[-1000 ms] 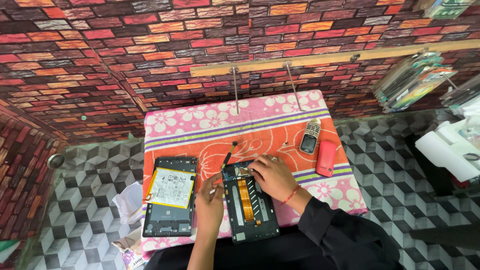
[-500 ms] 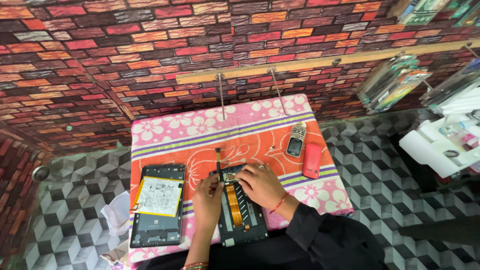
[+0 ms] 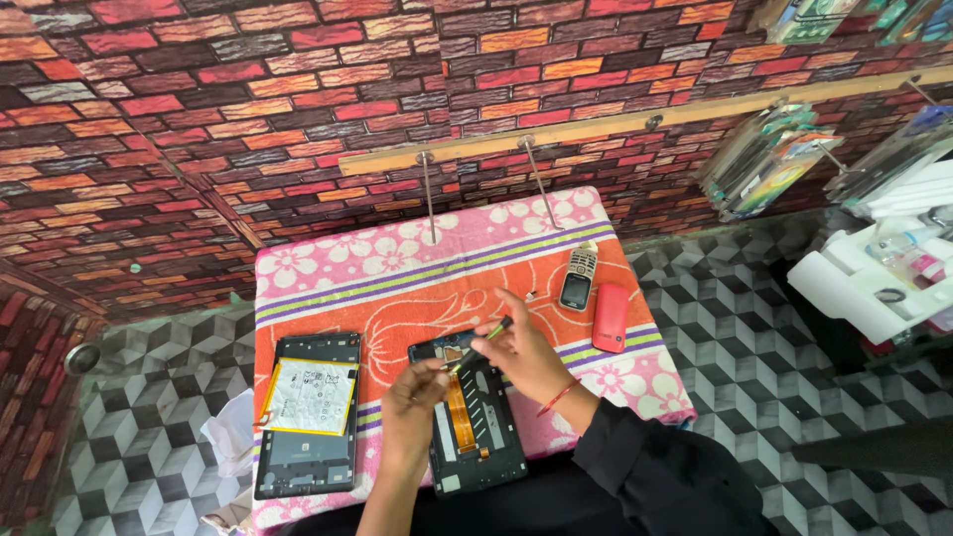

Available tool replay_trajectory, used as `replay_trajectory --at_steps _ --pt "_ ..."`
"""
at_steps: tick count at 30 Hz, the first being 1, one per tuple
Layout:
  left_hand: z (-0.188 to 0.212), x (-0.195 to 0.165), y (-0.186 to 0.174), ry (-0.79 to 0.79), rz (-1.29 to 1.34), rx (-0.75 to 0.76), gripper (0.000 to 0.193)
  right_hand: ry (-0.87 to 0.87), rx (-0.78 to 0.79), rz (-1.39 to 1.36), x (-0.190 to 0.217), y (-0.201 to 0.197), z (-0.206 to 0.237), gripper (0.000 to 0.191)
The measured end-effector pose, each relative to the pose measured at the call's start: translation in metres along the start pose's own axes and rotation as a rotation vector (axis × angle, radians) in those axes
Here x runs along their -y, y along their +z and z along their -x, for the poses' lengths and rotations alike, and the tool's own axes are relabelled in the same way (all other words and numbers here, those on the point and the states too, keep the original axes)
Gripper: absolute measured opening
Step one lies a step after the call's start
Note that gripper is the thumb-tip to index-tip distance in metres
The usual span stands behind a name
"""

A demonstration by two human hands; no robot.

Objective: The person handles a small feature phone on the table, then opens the back cover of a tablet and removes its battery. They use a screwdriver to work on the exposed internal board and brush the components with a small brush, holding the board with one hand while cleaning.

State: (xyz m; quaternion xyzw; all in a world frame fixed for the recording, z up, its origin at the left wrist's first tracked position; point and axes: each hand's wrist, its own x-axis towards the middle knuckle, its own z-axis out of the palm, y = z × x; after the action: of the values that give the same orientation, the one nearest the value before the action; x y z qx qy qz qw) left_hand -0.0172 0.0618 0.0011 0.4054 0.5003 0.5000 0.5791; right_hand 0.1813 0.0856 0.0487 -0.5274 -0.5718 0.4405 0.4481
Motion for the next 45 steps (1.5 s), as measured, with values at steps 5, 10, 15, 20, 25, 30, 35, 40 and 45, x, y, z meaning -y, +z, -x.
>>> replay_trajectory --at_steps 5,10,15,20,25,30,35,40,45 --pt "0.011 0.009 0.017 -0.115 0.102 0.129 0.020 0.027 0.028 -0.390 -0.004 0.004 -0.002 0.061" --pt "0.015 0.015 0.016 -0.118 0.178 0.080 0.018 0.009 0.142 -0.263 0.002 0.006 0.000 0.069" --pt "0.014 0.020 0.013 -0.037 0.086 0.053 0.015 -0.017 0.180 -0.180 0.012 0.005 0.000 0.070" --pt "0.017 0.018 0.014 -0.073 0.092 0.032 0.014 -0.058 0.261 -0.032 0.017 0.001 0.002 0.064" --pt "0.021 0.000 0.018 0.029 -0.141 -0.019 0.021 -0.216 0.182 0.083 0.009 0.003 0.001 0.056" --pt "0.035 -0.011 0.020 0.452 -0.810 -0.125 0.043 -0.298 -0.046 0.188 -0.004 0.014 -0.006 0.049" --pt "0.036 0.006 0.016 0.361 -1.077 -0.131 0.077 -0.501 -0.128 0.398 -0.011 0.024 -0.011 0.044" --pt "0.033 0.031 0.006 0.360 -1.183 -0.054 0.080 -0.491 -0.141 0.419 -0.012 0.030 -0.017 0.040" --pt "0.030 0.041 -0.002 0.389 -1.198 -0.016 0.083 -0.468 -0.133 0.405 -0.013 0.031 -0.022 0.039"
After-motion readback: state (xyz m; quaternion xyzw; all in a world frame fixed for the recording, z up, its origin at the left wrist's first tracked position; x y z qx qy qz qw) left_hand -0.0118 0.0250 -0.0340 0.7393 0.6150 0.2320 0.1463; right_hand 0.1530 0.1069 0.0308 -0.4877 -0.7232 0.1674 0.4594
